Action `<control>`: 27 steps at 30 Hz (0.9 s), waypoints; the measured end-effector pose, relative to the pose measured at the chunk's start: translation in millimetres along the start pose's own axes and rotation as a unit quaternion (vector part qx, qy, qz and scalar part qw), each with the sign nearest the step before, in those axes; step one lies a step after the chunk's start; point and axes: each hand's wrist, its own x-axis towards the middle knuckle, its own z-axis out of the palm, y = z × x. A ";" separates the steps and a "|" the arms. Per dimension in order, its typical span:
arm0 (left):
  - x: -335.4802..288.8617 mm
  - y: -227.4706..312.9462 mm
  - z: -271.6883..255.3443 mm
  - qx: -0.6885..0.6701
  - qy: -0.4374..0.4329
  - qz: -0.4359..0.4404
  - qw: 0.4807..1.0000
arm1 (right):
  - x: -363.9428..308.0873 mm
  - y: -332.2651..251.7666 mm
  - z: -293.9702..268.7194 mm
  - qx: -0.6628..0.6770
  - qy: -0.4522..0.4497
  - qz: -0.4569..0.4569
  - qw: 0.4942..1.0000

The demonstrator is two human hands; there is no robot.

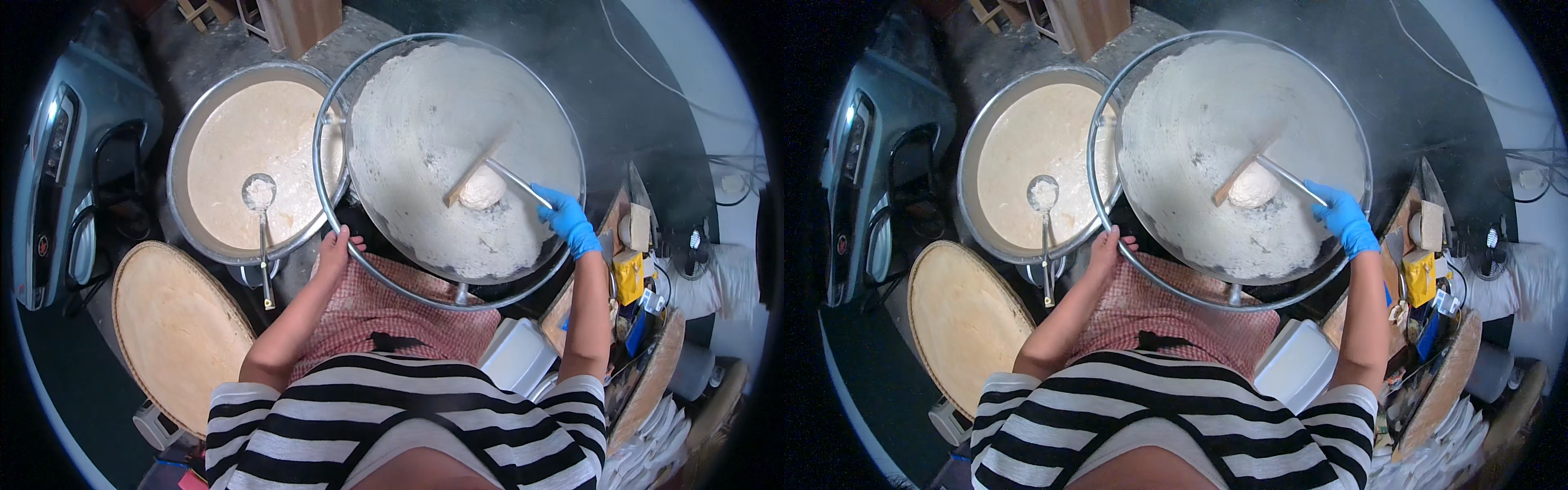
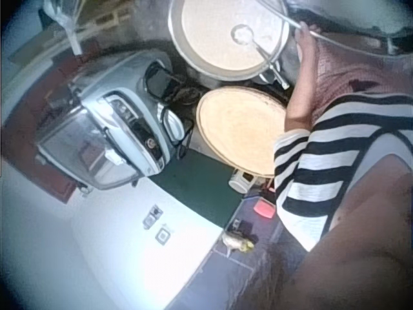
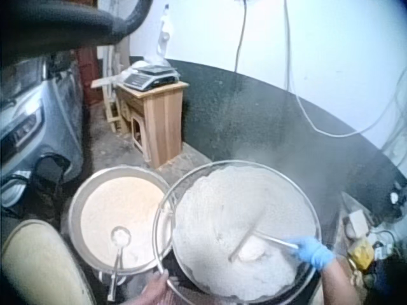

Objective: The person ladles batter onto a hot griddle, spreads it into a thin circle, cooks it, then lifts and transfers the crepe to a tray. The cycle repeats with a second crepe.

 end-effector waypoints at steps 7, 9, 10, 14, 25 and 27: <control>-45.0 -59.3 26.1 0.080 -0.032 0.042 0.995 | -83.9 11.7 71.9 0.105 0.056 0.046 0.992; -41.7 -57.0 25.2 0.085 -0.021 0.054 0.995 | -105.5 4.2 91.5 0.166 0.065 0.060 0.982; -34.0 -48.4 20.5 0.069 -0.029 0.041 0.996 | -114.7 -0.4 101.2 0.171 0.076 0.034 0.982; -2.4 -8.2 5.1 0.002 0.000 0.036 0.999 | -144.5 -18.1 128.7 0.188 0.056 0.075 0.978; -71.6 -71.9 37.2 0.086 -0.079 -0.017 0.993 | -105.2 18.8 63.1 0.245 0.055 0.020 0.968; -68.9 -70.9 35.6 0.048 -0.077 -0.021 0.996 | -82.8 35.7 44.5 0.195 0.027 0.056 0.979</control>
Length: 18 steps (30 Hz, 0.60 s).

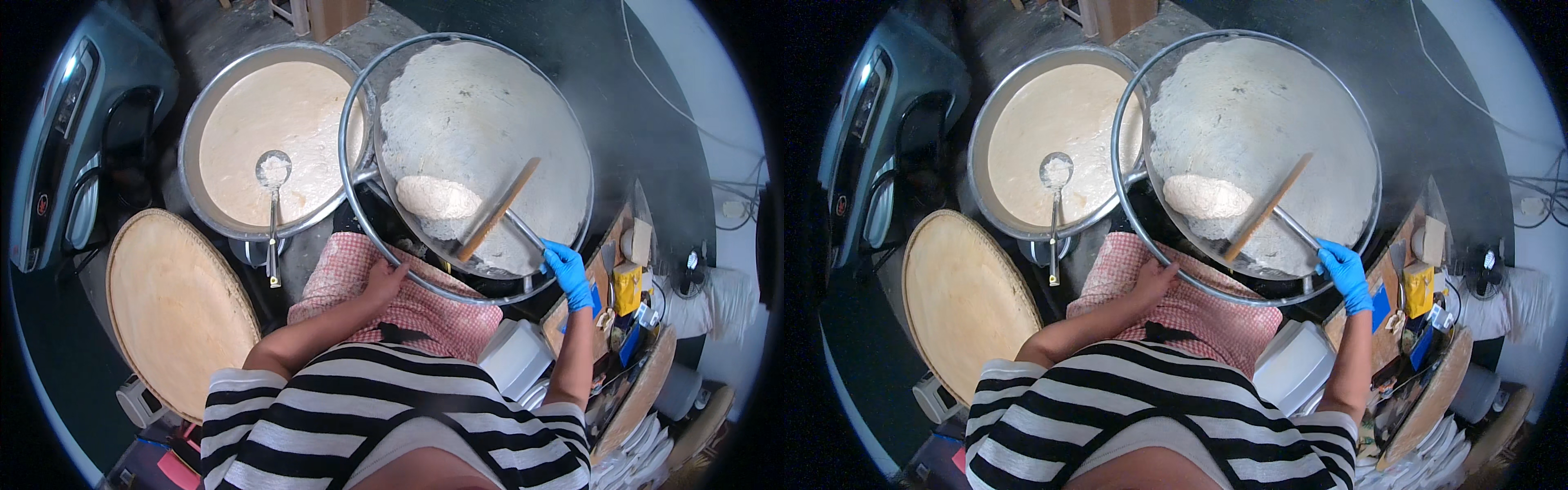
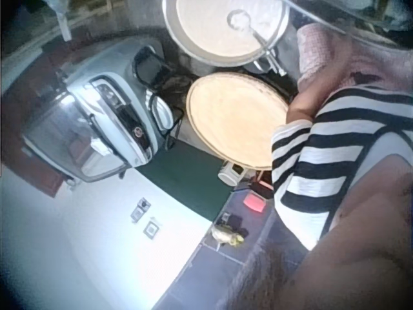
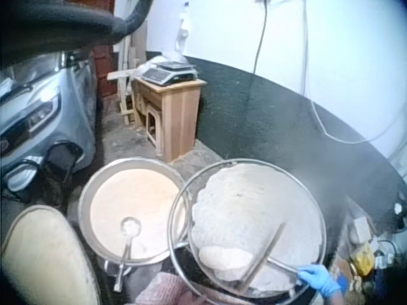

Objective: The person ladles batter onto a hot griddle, spreads it into a thin circle, cooks it, then lifts and transfers the crepe to a tray. The cycle repeats with a second crepe.

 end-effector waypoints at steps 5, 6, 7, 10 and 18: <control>24.7 28.9 -30.8 0.035 0.006 0.026 0.999 | 53.0 -29.4 11.7 -0.074 -0.083 -0.013 0.994; 29.9 34.7 -35.8 0.051 0.001 0.029 0.998 | 65.2 -46.9 26.4 -0.099 -0.111 -0.044 0.988; 34.1 40.5 -42.1 0.054 -0.011 0.042 0.998 | 76.7 -66.5 46.1 -0.112 -0.128 -0.048 0.984; 43.7 54.4 -54.7 0.024 -0.035 0.010 0.999 | 105.0 -126.9 129.5 -0.113 -0.191 -0.122 0.967; 32.1 65.7 -59.9 0.095 -0.044 -0.079 0.991 | 59.2 -150.5 192.0 -0.085 -0.124 -0.184 0.971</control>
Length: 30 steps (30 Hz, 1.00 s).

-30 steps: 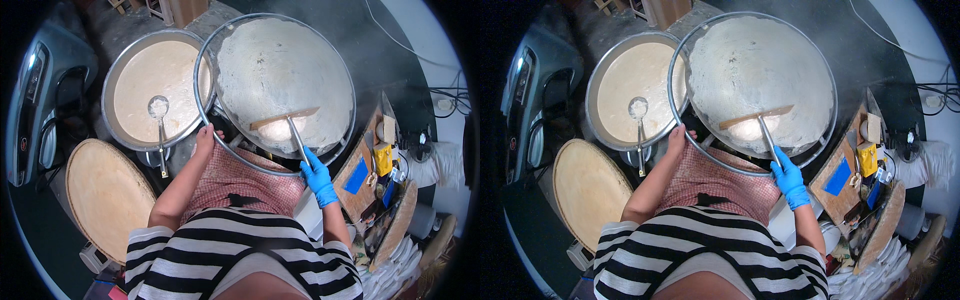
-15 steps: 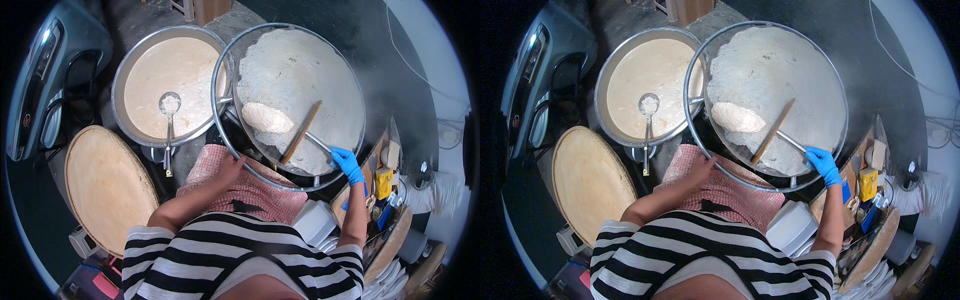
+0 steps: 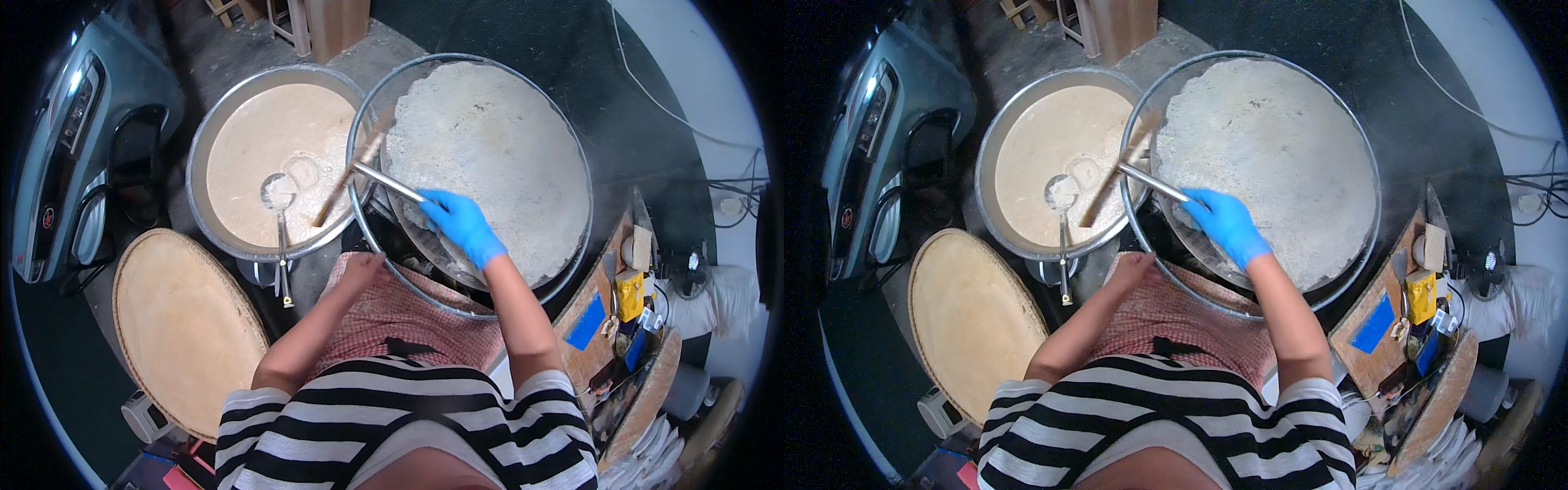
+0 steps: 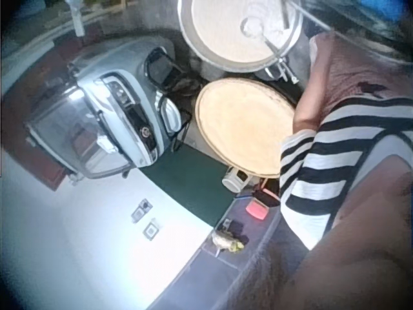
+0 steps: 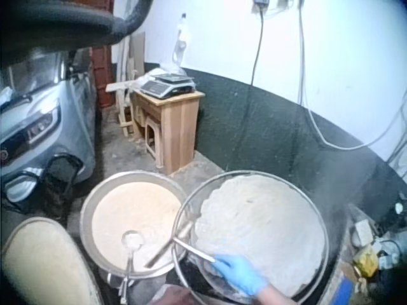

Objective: The person ladles batter onto a hot griddle, spreads it into a thin circle, cooks it, then lifts and transfers the crepe to a tray. The cycle repeats with a second crepe.

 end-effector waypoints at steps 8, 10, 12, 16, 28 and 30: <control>-35.4 -7.1 94.3 0.000 -0.090 0.187 0.978 | -149.9 69.3 48.4 0.039 0.205 0.013 0.978; -32.3 -6.4 117.1 -0.027 -0.144 0.193 0.970 | -172.9 74.8 71.3 0.168 0.198 0.005 0.966; -35.5 -6.6 128.9 0.010 -0.165 0.168 0.972 | -195.3 85.6 77.3 0.146 0.238 0.011 0.960; -52.7 2.0 135.7 -0.004 -0.166 0.138 0.977 | -240.0 148.0 36.3 0.156 0.379 0.038 0.911; -96.3 65.2 58.9 -0.055 -0.100 0.241 0.964 | -339.8 279.5 -125.4 -0.149 0.506 0.410 0.744; -103.4 61.6 55.2 -0.070 -0.115 0.239 0.962 | -336.7 277.4 -125.0 -0.168 0.464 0.447 0.746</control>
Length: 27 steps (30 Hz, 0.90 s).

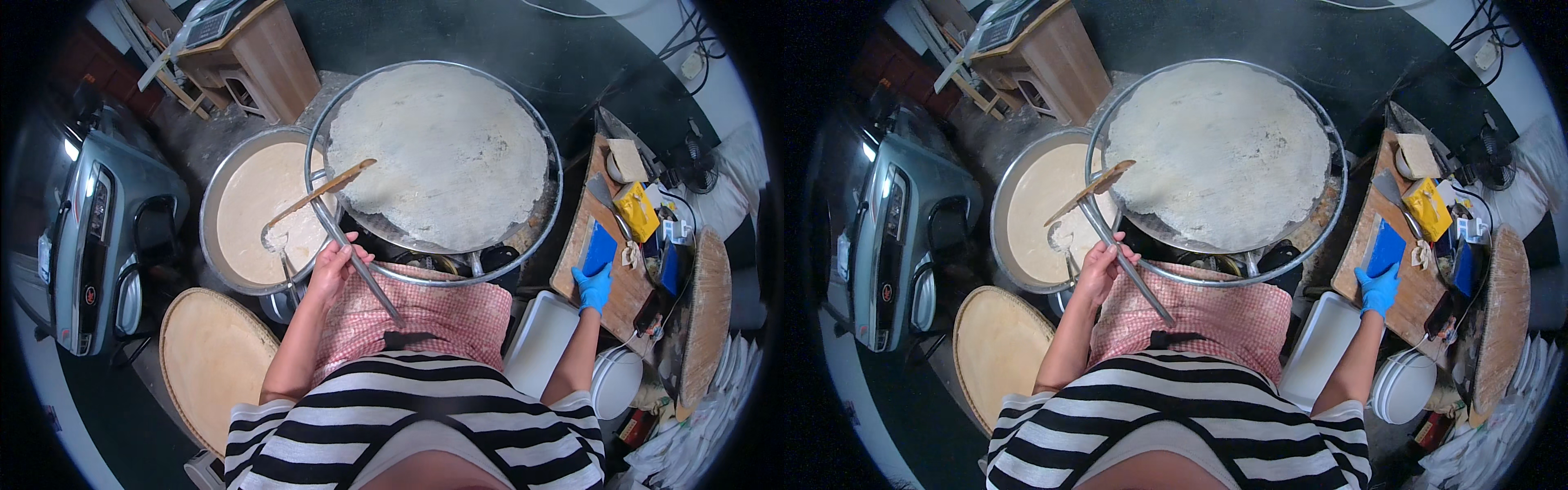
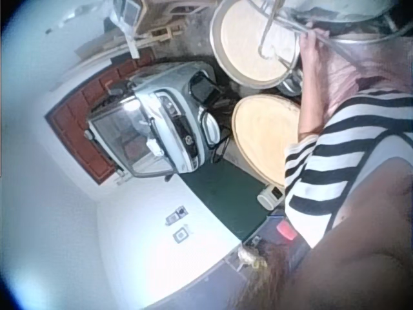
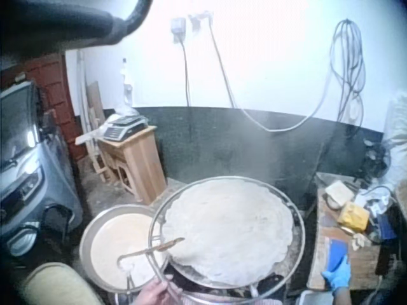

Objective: The person ladles batter onto a hot griddle, spreads it into a thin circle, cooks it, then lifts and transfers the crepe to a tray. The cycle repeats with a second crepe.

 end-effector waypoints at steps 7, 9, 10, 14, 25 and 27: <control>-8.3 -10.2 5.8 -0.058 0.003 0.010 0.998 | 20.9 18.4 5.1 0.055 0.011 0.007 0.998; -8.4 -12.0 9.6 -0.053 0.022 0.013 0.998 | 34.1 25.8 9.9 0.009 0.038 -0.018 0.999; -9.4 -12.9 11.6 -0.061 0.035 0.011 0.997 | 39.1 29.6 12.9 0.054 0.030 -0.007 0.998; -14.8 -15.4 17.2 -0.080 0.045 0.029 0.995 | 50.0 44.4 4.7 0.299 -0.072 -0.002 0.952; -18.4 16.0 -13.6 -0.134 0.044 0.055 0.988 | -77.9 -114.3 -50.9 0.472 -0.270 -0.199 0.816; -21.6 15.1 -11.7 -0.108 0.054 0.027 0.992 | -92.1 -165.1 -41.2 0.371 -0.283 -0.277 0.840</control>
